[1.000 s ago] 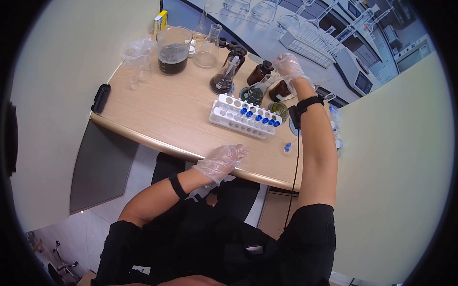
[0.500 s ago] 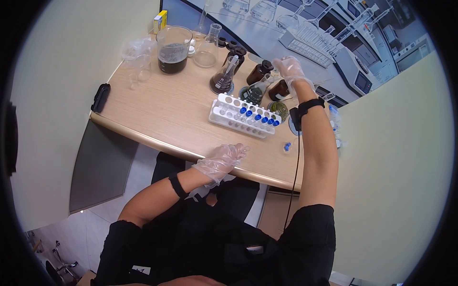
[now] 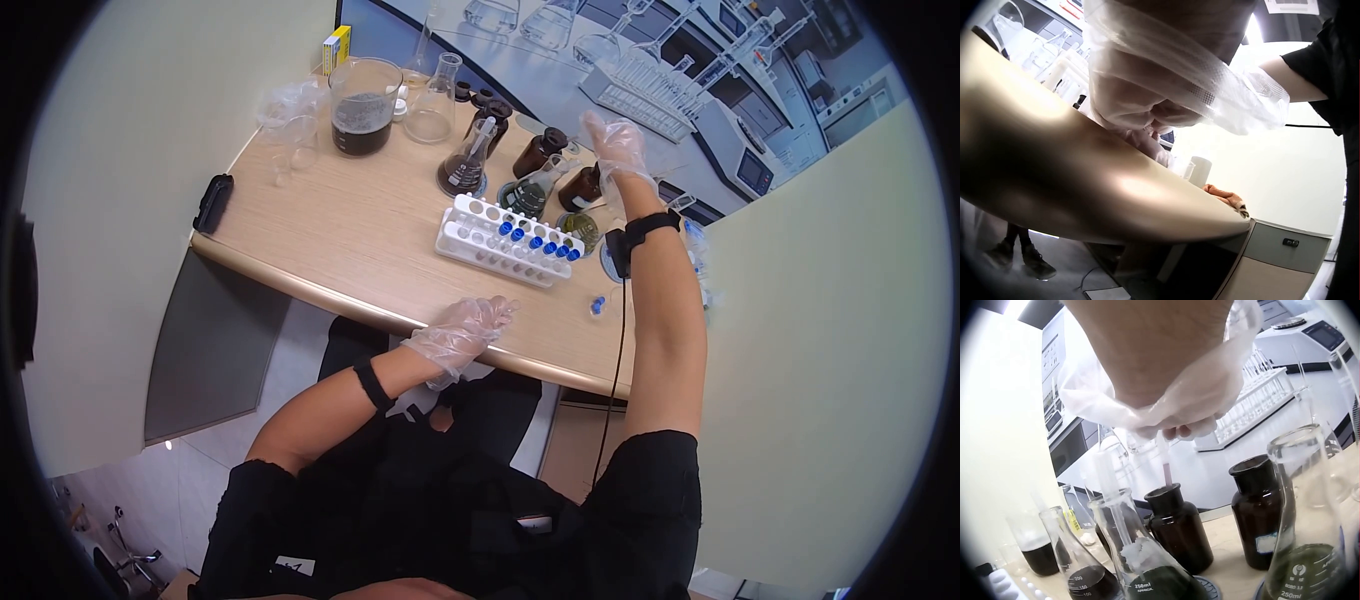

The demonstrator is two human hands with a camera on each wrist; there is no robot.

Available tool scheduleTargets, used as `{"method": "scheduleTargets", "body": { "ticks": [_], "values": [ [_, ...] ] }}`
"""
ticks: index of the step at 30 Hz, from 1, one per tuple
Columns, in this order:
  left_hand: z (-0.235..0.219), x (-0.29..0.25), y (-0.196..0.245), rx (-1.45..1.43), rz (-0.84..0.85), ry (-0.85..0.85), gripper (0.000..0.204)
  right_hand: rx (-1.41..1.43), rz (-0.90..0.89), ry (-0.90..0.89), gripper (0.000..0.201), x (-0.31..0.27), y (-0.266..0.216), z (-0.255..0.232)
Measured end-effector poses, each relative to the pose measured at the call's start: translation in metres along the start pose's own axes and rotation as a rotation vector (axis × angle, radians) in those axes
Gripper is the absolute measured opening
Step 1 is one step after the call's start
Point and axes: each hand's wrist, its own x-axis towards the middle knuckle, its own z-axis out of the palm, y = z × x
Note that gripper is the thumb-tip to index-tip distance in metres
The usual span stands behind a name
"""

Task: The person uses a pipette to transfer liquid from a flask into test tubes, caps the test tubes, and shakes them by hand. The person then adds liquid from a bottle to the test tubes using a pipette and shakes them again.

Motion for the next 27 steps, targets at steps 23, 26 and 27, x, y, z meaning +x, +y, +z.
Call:
{"method": "scheduleTargets", "body": {
  "ticks": [23,26,27],
  "values": [
    [0.008,0.002,-0.008,-0.097,0.027,0.028,0.035,0.079,0.021,0.276,0.068,-0.001,0.060,0.004],
    [0.008,0.003,-0.009,-0.103,0.035,0.055,0.035,0.048,-0.003,0.277,0.067,0.000,0.059,0.005],
    [0.008,0.003,-0.009,-0.071,0.031,0.042,0.036,0.043,-0.014,0.277,0.066,-0.001,0.059,0.004]
  ]
}}
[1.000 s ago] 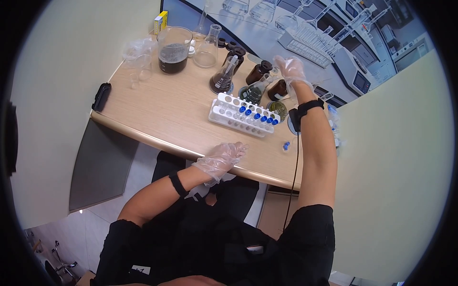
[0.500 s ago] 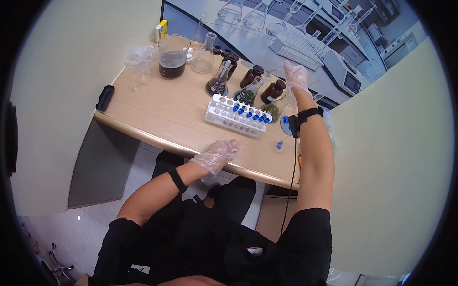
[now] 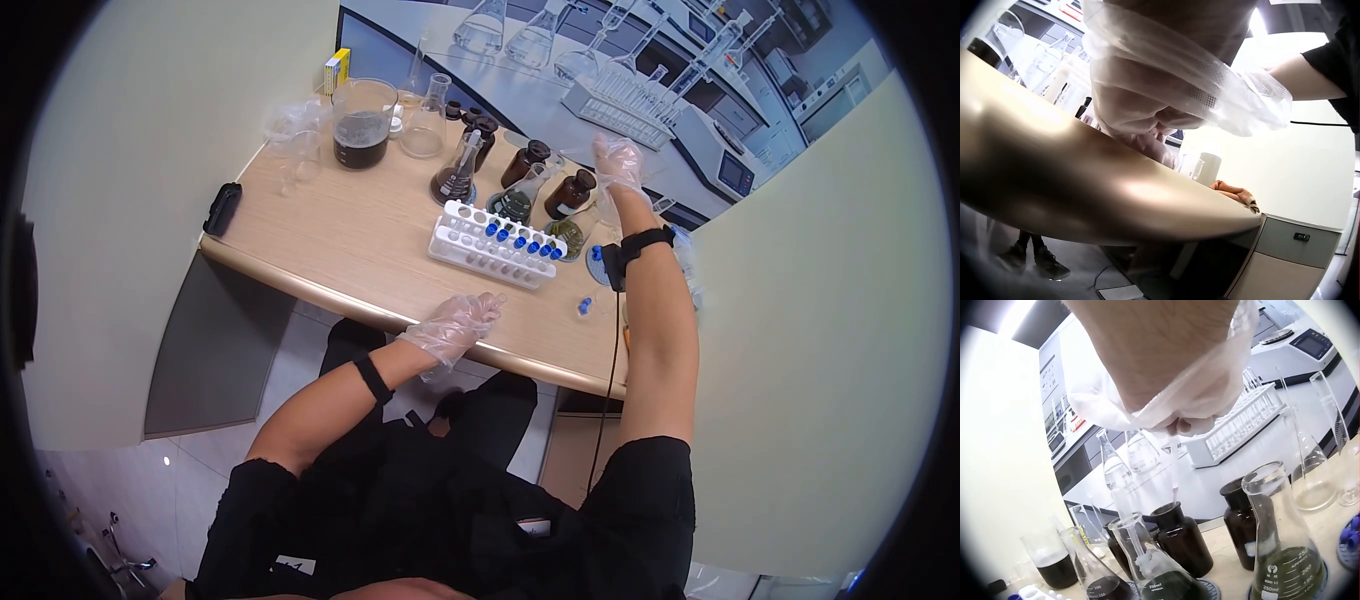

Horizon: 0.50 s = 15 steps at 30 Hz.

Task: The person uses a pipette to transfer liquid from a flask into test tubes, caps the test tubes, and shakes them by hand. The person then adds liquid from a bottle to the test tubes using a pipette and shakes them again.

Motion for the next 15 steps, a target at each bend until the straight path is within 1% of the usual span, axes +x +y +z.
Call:
{"method": "scheduleTargets", "body": {
  "ticks": [2,4,6,8,10,12,13,15],
  "values": [
    [0.000,0.000,0.001,0.030,-0.004,-0.015,0.037,-0.005,0.006,-0.029,0.066,-0.001,-0.002,-0.003],
    [0.000,0.000,0.000,-0.097,-0.056,-0.039,0.040,-0.008,0.012,-0.057,0.067,-0.005,-0.008,-0.008],
    [0.001,-0.002,-0.002,-0.147,-0.055,-0.039,0.043,0.131,0.126,-0.022,0.064,-0.013,-0.017,-0.015],
    [0.000,-0.002,-0.002,-0.196,-0.051,-0.036,0.045,0.128,0.103,-0.021,0.062,-0.010,-0.013,-0.010],
    [-0.001,-0.001,-0.001,0.009,0.000,-0.032,0.047,0.124,0.079,-0.022,0.062,-0.011,-0.015,-0.013],
    [-0.005,0.000,0.002,0.033,0.007,-0.041,0.045,0.101,0.063,-0.121,0.060,-0.017,-0.025,-0.028],
    [-0.006,0.000,0.004,0.057,0.013,-0.050,0.044,0.100,0.063,-0.119,0.060,-0.018,-0.021,-0.026],
    [-0.002,0.003,0.001,0.047,-0.013,-0.055,0.041,0.175,0.052,-0.019,0.058,-0.018,-0.009,-0.019]
  ]
}}
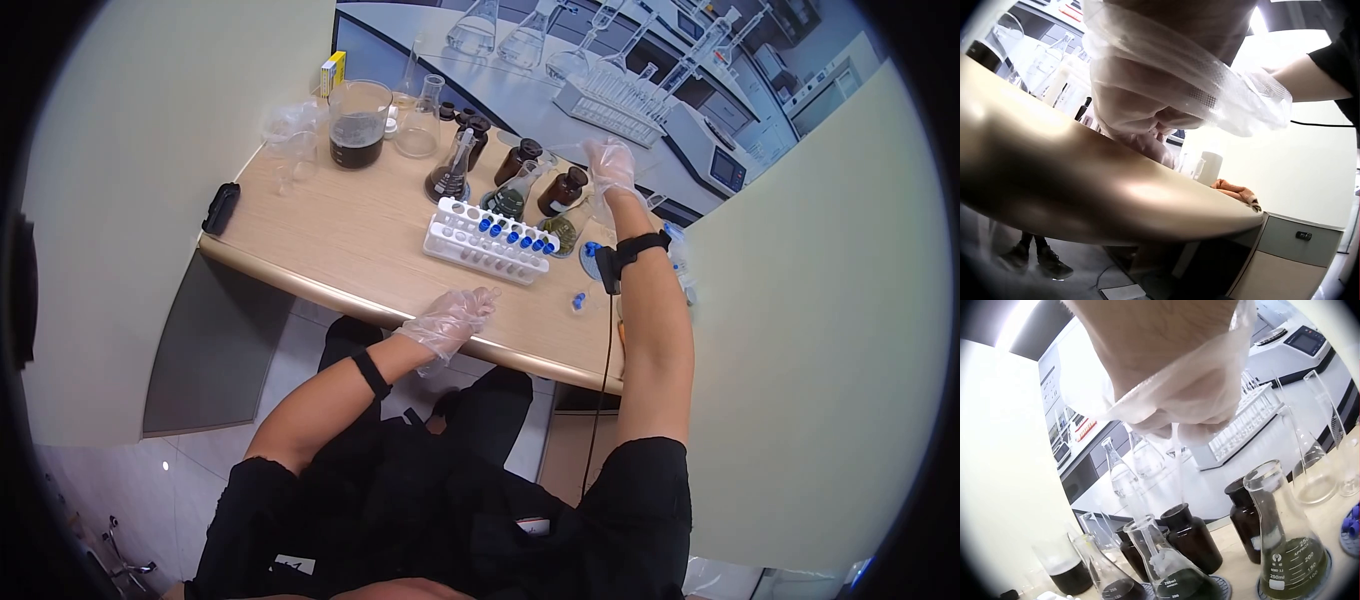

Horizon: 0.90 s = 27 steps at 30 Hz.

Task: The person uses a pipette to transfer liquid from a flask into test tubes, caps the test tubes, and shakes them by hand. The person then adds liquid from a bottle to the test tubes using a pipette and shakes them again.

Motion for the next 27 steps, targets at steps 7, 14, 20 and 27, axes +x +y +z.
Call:
{"method": "scheduleTargets", "body": {
  "ticks": [7,14,20,27],
  "values": [
    [0.005,0.001,-0.006,-0.145,-0.074,-0.016,0.038,0.232,0.184,-0.023,0.044,-0.050,-0.033,-0.079],
    [0.007,0.001,-0.005,-0.310,-0.205,-0.066,0.044,0.486,0.163,0.068,0.041,-0.153,-0.033,-0.151],
    [0.004,0.001,0.000,-0.392,-0.137,-0.009,0.027,0.768,0.223,-0.131,0.016,-0.247,-0.074,-0.187],
    [0.007,0.005,-0.006,-0.300,-0.198,-0.065,0.026,0.713,0.234,-0.195,0.020,-0.275,-0.089,-0.187]
  ]
}}
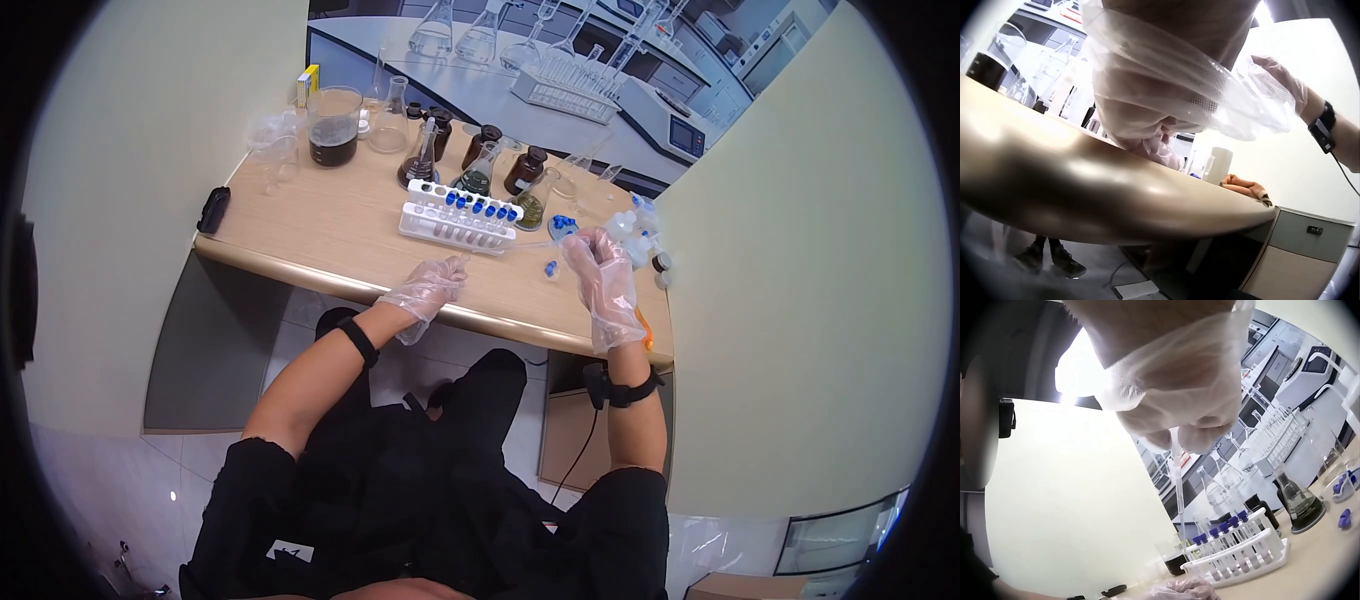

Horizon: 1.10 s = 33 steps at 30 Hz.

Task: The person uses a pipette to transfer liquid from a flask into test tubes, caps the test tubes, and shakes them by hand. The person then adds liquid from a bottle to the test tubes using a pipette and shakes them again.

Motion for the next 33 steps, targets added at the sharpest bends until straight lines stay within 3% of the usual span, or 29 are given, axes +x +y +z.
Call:
{"method": "scheduleTargets", "body": {
  "ticks": [3,5,6,8,12,17,26,33],
  "values": [
    [0.004,0.000,-0.006,-0.084,0.016,0.028,0.029,0.020,0.005,0.006,0.022,-0.002,0.000,0.005],
    [0.008,0.001,-0.012,-0.025,0.220,0.151,0.026,-0.045,0.033,0.003,0.022,-0.003,0.001,0.006],
    [0.008,0.003,-0.016,-0.025,0.220,0.152,0.026,-0.045,0.032,0.002,0.022,-0.003,0.000,0.007],
    [0.003,-0.001,-0.005,-0.059,0.047,0.049,0.028,-0.073,0.099,-0.020,0.022,-0.004,-0.002,0.010],
    [0.004,-0.002,-0.002,-0.078,0.034,0.049,0.028,-0.030,0.094,-0.041,0.022,-0.005,0.002,0.016],
    [0.006,0.005,-0.016,0.016,0.141,0.082,0.036,-0.087,0.107,-0.074,0.022,-0.011,-0.008,0.023],
    [0.001,-0.005,0.004,-0.024,0.123,0.078,0.041,-0.059,-0.059,-0.096,0.024,-0.008,0.015,0.022],
    [0.003,0.000,-0.002,-0.112,0.031,0.046,0.038,-0.092,0.006,-0.020,0.029,-0.014,0.001,0.027]
  ]
}}
